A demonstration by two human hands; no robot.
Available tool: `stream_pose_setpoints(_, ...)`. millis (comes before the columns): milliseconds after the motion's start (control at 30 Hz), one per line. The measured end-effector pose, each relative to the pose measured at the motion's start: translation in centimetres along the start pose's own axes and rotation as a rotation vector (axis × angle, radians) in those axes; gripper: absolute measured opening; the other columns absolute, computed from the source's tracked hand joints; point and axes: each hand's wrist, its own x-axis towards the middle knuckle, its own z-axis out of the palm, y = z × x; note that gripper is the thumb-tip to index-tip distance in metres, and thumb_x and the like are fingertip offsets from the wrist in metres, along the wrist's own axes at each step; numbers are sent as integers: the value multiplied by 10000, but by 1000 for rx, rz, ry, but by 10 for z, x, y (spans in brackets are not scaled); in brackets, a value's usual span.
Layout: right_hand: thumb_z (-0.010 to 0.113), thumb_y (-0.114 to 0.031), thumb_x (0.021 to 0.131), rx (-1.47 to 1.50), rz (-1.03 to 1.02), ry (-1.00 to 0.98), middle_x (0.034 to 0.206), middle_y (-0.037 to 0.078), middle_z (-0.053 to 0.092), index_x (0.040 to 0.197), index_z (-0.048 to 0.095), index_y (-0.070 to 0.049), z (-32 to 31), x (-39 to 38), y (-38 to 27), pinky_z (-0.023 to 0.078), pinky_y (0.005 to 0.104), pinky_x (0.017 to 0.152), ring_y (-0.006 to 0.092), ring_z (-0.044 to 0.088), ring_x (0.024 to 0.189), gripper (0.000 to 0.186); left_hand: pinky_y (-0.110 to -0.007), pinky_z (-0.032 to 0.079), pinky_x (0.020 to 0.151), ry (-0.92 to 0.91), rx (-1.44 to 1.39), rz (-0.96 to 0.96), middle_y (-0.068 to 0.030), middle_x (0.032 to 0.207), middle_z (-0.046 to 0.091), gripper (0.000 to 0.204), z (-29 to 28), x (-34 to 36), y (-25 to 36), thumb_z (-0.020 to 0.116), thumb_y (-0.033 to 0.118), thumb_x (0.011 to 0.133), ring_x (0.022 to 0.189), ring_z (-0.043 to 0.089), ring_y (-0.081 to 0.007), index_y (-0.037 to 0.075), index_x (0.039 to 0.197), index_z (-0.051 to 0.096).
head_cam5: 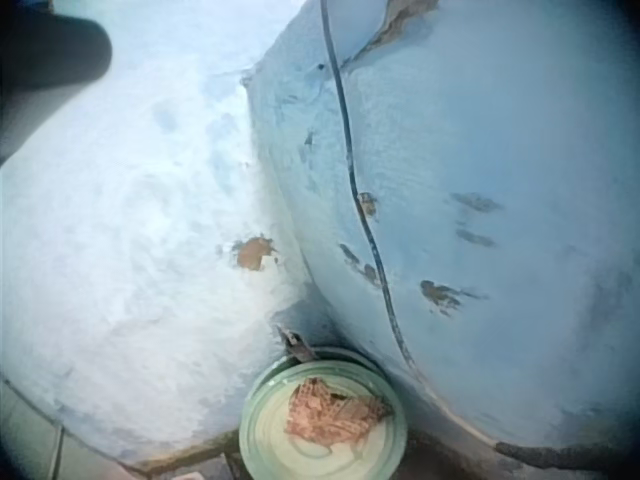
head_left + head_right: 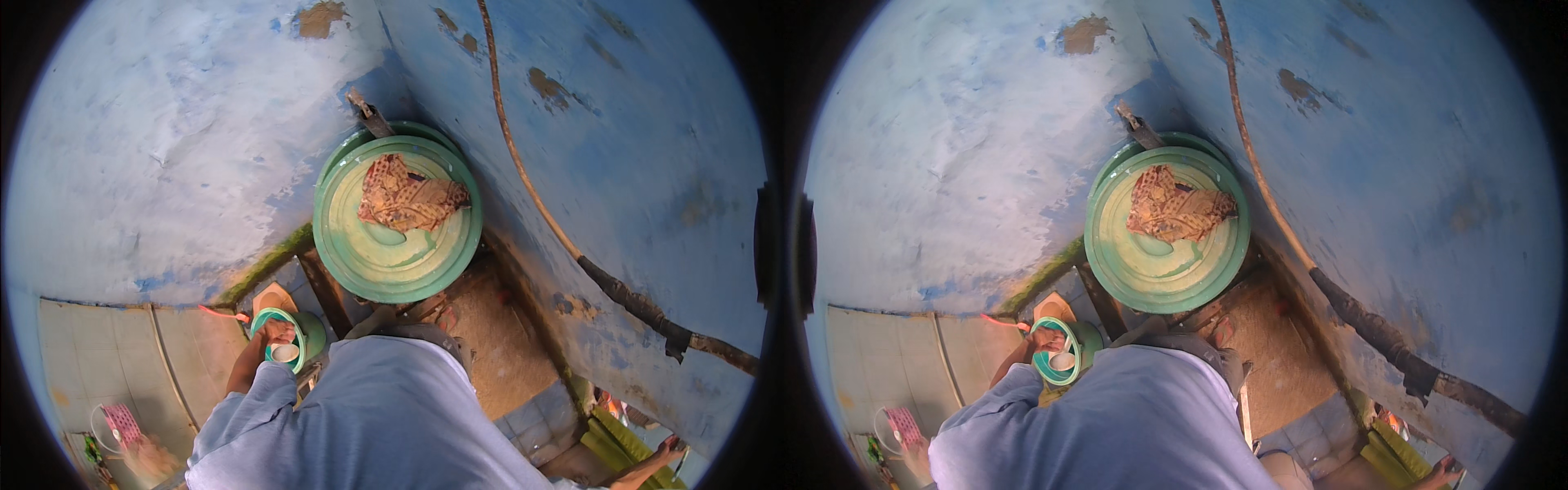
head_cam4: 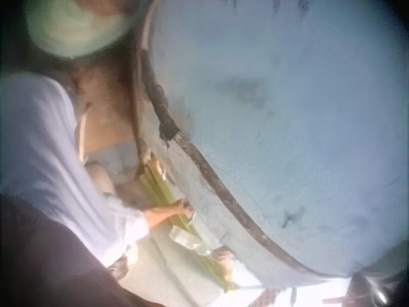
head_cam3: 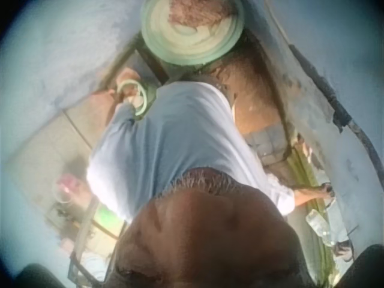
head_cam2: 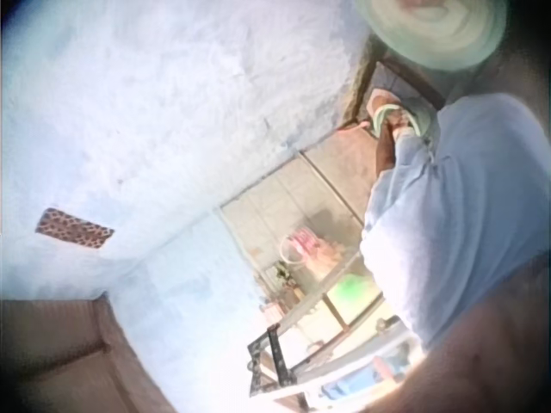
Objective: The person applies a gray paste to a damaged blue wall using a trowel and a small container. They repeatedly scoop paste and spread it over the wall surface. Later, they move a ladder, pour water from a bottle into a bucket, and wipe a green basin with a cloth.
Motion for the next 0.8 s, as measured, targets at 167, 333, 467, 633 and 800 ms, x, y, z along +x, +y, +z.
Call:
stream_pose_setpoints(167, 614, -159, 833, -20, -55, 6, 739, 139, 631, 771, 648, 9, 17, -9, -12, 506, 487, 692, 298, 606, 698, 182, -456, 496, 872, -15, 40, 32, -108, 1149, 655, 450, 9, -5, 9, 455, 381, 918, 1051, 632, -292, 63, 1202, 599)
stream_pose_setpoints(333, 617, -158, 834, -115, -136, 19, 739, 131, 629, 788, 643, 1, 28, -63, 5, 508, 474, 674, 287, 606, 688, 168, -454, 486, 886, -21, 81, 27, -120, 1184, 640, 488, 15, 12, -1, 416, 398, 924, 1084, 618, -300, 53, 1227, 579)
stream_pose_setpoints(467, 619, -158, 834, -284, -149, 52, 738, 124, 627, 801, 639, -6, 23, -159, 76, 510, 463, 660, 279, 607, 681, 157, -434, 488, 906, -100, 6, -46, -95, 1182, 630, 421, 41, 26, -21, 469, 330, 935, 1098, 608, -296, 40, 1225, 563)
stream_pose_setpoints(633, 622, -158, 835, -565, 19, -70, 738, 115, 625, 819, 635, -15, 43, -301, 205, 512, 450, 643, 268, 607, 672, 145, -352, 520, 680, 128, 228, -77, -72, 863, 620, 251, 113, 29, -51, 585, 281, 895, 770, 628, -224, 39, 947, 625)
stream_pose_setpoints(800, 624, -158, 835, -882, 276, -388, 737, 106, 623, 836, 631, -23, 65, -406, 317, 514, 436, 625, 257, 607, 663, 134, -328, 533, 613, 54, 521, 69, -92, 818, 680, 265, 140, 24, -100, 607, 270, 875, 669, 648, -190, 15, 889, 676)
